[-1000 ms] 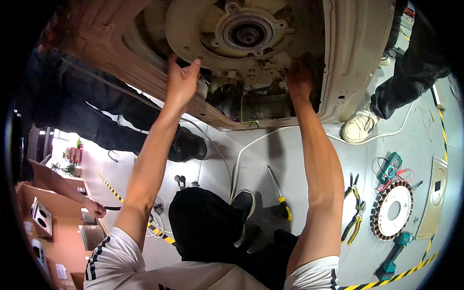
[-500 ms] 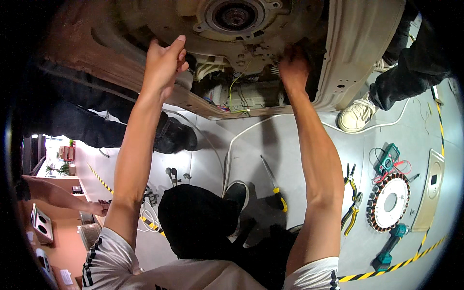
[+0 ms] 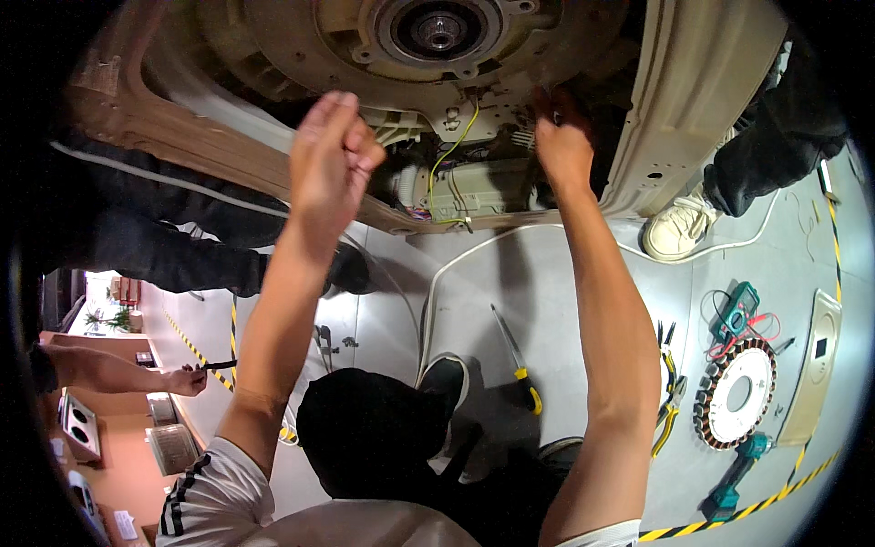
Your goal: The person uses a screwdriver to remove screws from the inner components of a washing machine, then disconnects electrical wires and removes a plastic housing.
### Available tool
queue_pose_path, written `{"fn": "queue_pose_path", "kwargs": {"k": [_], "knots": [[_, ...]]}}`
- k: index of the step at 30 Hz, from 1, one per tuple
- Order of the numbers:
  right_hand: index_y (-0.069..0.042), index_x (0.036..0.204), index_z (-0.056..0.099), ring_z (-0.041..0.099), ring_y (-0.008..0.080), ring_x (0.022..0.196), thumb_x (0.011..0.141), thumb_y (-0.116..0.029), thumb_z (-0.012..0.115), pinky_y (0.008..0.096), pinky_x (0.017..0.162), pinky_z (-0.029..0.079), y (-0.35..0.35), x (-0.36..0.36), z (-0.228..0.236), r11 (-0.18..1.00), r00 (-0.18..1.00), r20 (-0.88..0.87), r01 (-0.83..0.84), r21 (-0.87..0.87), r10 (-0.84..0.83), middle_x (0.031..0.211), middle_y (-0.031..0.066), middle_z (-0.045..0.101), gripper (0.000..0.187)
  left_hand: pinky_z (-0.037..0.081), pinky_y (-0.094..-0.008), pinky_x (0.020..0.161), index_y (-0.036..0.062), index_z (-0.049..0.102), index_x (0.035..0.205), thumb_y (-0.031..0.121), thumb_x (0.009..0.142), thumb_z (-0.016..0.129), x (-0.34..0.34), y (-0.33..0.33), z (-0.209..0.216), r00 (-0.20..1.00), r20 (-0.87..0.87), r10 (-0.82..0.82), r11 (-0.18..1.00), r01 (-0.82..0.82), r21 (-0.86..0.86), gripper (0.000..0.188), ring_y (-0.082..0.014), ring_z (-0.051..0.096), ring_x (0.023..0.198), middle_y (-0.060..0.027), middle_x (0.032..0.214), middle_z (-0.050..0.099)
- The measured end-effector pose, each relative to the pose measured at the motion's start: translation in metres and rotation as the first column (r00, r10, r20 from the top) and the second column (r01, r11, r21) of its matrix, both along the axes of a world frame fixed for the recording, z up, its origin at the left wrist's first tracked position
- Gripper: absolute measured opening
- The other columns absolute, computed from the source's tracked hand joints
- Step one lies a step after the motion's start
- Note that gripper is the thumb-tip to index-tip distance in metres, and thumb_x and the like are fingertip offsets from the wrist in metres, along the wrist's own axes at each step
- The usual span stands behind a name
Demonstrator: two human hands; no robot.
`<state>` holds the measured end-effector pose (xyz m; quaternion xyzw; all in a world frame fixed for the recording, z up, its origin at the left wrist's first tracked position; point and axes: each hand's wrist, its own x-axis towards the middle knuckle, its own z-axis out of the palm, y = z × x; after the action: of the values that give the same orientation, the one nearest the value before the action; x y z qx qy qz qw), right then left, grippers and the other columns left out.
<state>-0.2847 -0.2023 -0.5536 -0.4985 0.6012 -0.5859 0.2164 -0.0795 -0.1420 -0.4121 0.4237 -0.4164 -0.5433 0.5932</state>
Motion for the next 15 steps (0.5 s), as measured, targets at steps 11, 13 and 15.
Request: {"fn": "queue_pose_path", "kwargs": {"k": [11,13,15], "knots": [[-0.002,0.111,0.059,0.057,0.0165,0.100,0.087,-0.019,0.056,0.0264,0.087,0.040,-0.004,-0.005,-0.011,0.999,0.996,0.084,-0.020,0.039,0.017,0.107,0.0104,0.063,0.030,0.029,-0.0235,0.046,0.0086,0.043,0.092,0.014,0.092,0.048,-0.009,-0.031,-0.074,0.987,-0.149,-0.057,0.938,0.104,0.329,0.008,-0.0075,0.033,0.048,0.0013,0.060,0.038],[0.000,0.111,0.059,0.056,0.0164,0.101,0.087,-0.019,0.057,0.0262,0.087,0.040,-0.005,-0.005,-0.011,0.999,0.990,0.138,-0.027,0.026,0.023,0.108,0.0104,0.063,0.031,0.029,-0.0228,0.046,0.0079,0.044,0.095,0.015,0.092,0.049,-0.010,-0.031,-0.081,0.994,-0.103,-0.021,0.949,0.052,0.311,0.009,-0.0067,0.032,0.048,0.0017,0.059,0.038],[0.001,0.111,0.058,0.056,0.0163,0.101,0.087,-0.019,0.057,0.0258,0.088,0.040,-0.006,-0.005,-0.012,0.999,0.980,0.198,-0.036,-0.010,0.037,0.109,0.0101,0.063,0.032,0.029,-0.0222,0.045,0.0072,0.044,0.097,0.015,0.091,0.051,-0.011,-0.035,-0.087,0.996,-0.082,-0.036,0.971,0.054,0.233,0.012,-0.0059,0.032,0.048,0.0022,0.059,0.038]]}}
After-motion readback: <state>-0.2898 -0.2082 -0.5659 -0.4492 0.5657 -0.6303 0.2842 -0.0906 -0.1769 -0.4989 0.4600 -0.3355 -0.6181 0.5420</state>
